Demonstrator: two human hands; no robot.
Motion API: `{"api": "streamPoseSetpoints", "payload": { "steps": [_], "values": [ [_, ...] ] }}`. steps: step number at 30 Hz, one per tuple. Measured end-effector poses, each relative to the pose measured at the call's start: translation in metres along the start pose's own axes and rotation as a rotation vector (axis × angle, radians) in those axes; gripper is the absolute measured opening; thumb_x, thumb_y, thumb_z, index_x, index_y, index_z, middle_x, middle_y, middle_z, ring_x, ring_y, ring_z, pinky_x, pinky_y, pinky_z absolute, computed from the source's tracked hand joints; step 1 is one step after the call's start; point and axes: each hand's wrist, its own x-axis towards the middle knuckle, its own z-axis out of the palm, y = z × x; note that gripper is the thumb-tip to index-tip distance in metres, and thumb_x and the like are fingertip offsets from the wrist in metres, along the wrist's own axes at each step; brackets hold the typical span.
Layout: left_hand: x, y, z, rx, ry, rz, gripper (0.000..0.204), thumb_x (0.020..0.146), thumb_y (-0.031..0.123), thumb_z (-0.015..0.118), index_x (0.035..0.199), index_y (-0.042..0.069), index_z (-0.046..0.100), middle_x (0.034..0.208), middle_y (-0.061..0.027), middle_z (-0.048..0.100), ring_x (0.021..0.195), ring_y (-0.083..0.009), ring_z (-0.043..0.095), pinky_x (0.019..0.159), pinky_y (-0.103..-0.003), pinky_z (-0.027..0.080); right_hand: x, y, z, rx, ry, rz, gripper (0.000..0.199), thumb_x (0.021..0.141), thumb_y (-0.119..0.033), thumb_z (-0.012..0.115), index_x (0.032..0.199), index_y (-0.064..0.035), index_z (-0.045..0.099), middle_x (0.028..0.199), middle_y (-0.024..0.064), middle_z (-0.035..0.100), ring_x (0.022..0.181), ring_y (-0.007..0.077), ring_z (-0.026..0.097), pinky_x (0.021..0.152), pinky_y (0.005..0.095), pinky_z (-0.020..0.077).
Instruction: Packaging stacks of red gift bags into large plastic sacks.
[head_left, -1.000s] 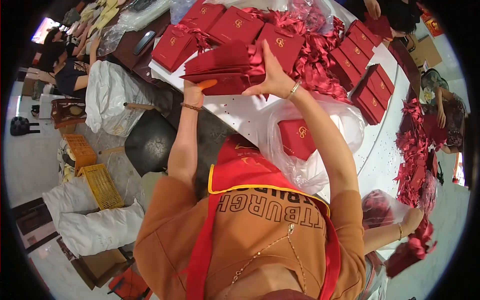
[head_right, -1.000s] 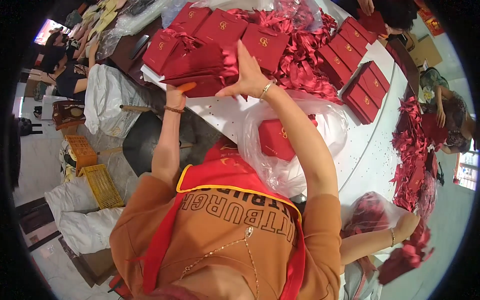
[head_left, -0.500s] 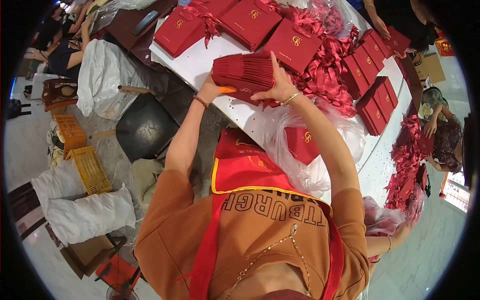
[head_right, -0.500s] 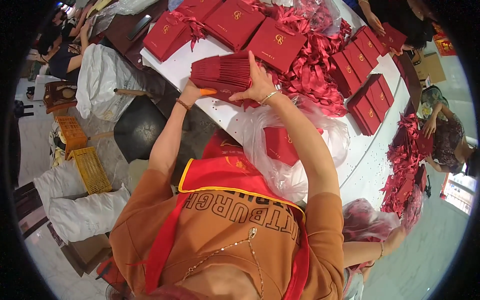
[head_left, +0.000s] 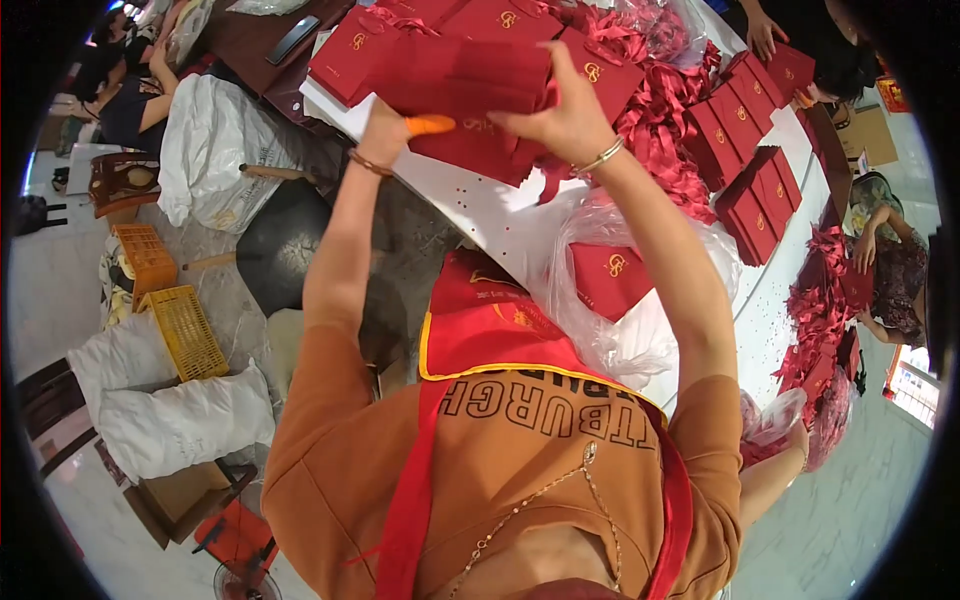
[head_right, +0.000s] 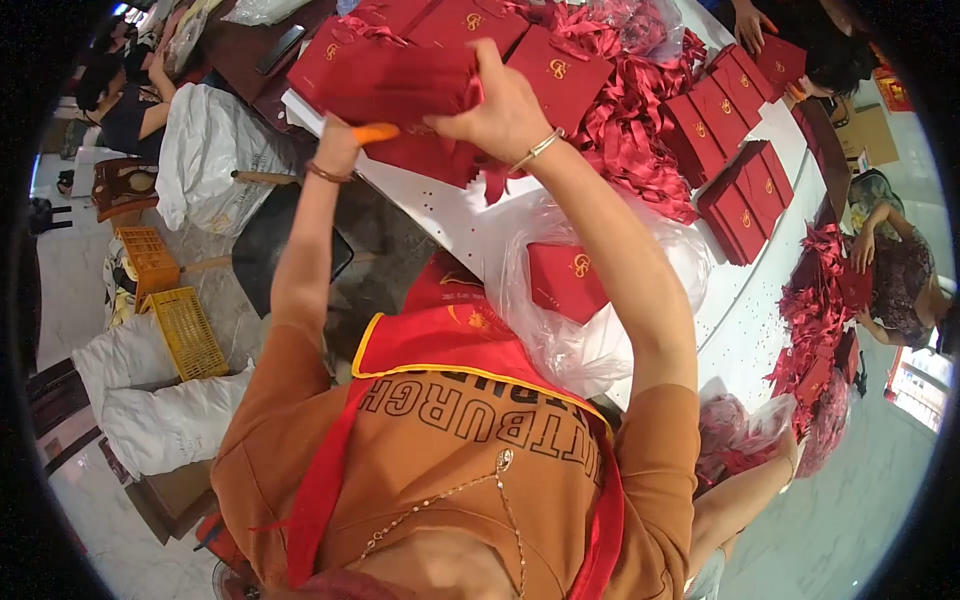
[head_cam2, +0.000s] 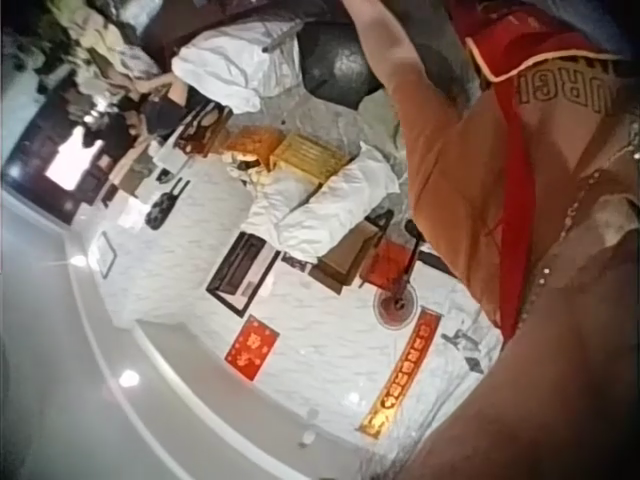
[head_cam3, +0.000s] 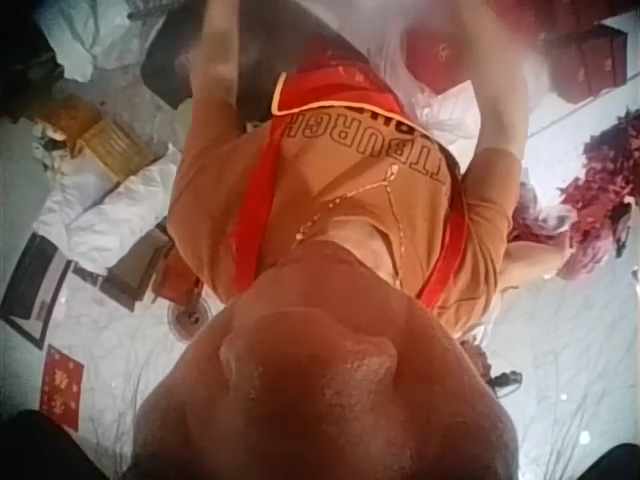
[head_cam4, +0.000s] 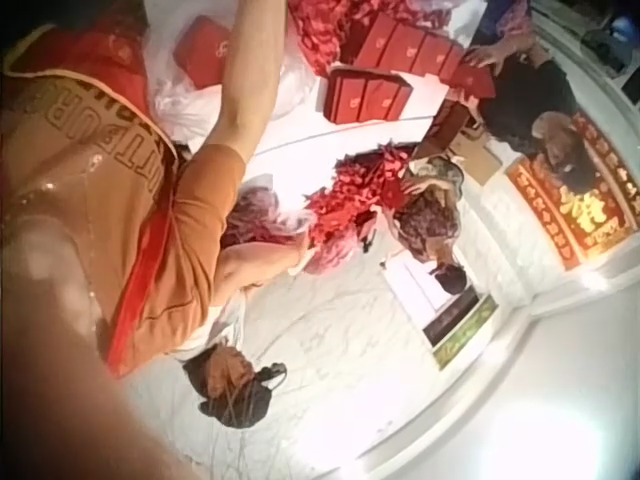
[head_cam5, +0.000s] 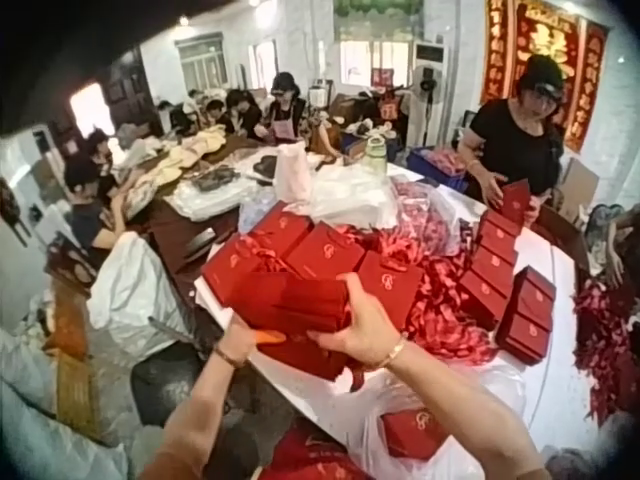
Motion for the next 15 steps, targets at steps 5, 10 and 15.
{"api": "streamPoseSetpoints", "payload": {
  "steps": [5, 10, 15],
  "values": [
    [0.009, 0.043, -0.017, -0.489, 0.023, 0.188, 0.069, 0.082, 0.022, 0.062, 0.138, 0.006, 0.024, 0.137, -0.0083, 0.036, 0.118, -0.0182, 0.044, 0.094, -0.032, 0.040, -0.001, -0.047, -0.016, 0.622, 0.187, 0.023, 0.050, 0.065, -0.003, 0.074, 0.107, -0.0005, 0.047, 0.094, 0.0072, 0.062, 0.078, 0.0131, 0.059, 0.071, 0.0264, 0.0491],
    [-0.010, 0.058, 0.064, -0.906, 0.065, 0.143, 0.104, 0.066, 0.079, 0.039, 0.140, 0.009, 0.020, 0.143, -0.0050, 0.027, 0.131, -0.0228, 0.026, 0.108, -0.042, 0.021, -0.005, -0.067, -0.025, 0.990, 0.372, 0.187, 0.045, 0.065, 0.001, 0.073, 0.103, 0.0007, 0.048, 0.088, 0.0079, 0.063, 0.077, 0.0152, 0.061, 0.070, 0.0280, 0.0500],
    [0.006, 0.086, 0.114, -1.074, 0.053, -0.047, 0.064, 0.081, 0.040, 0.061, 0.127, 0.001, 0.040, 0.125, -0.0115, 0.049, 0.115, -0.0242, 0.048, 0.100, -0.039, 0.036, -0.018, -0.055, -0.034, 0.713, 0.646, -0.060, 0.044, 0.067, 0.002, 0.072, 0.102, -0.0009, 0.044, 0.093, 0.0085, 0.060, 0.082, 0.0154, 0.059, 0.073, 0.0270, 0.0480]
  ]
}}
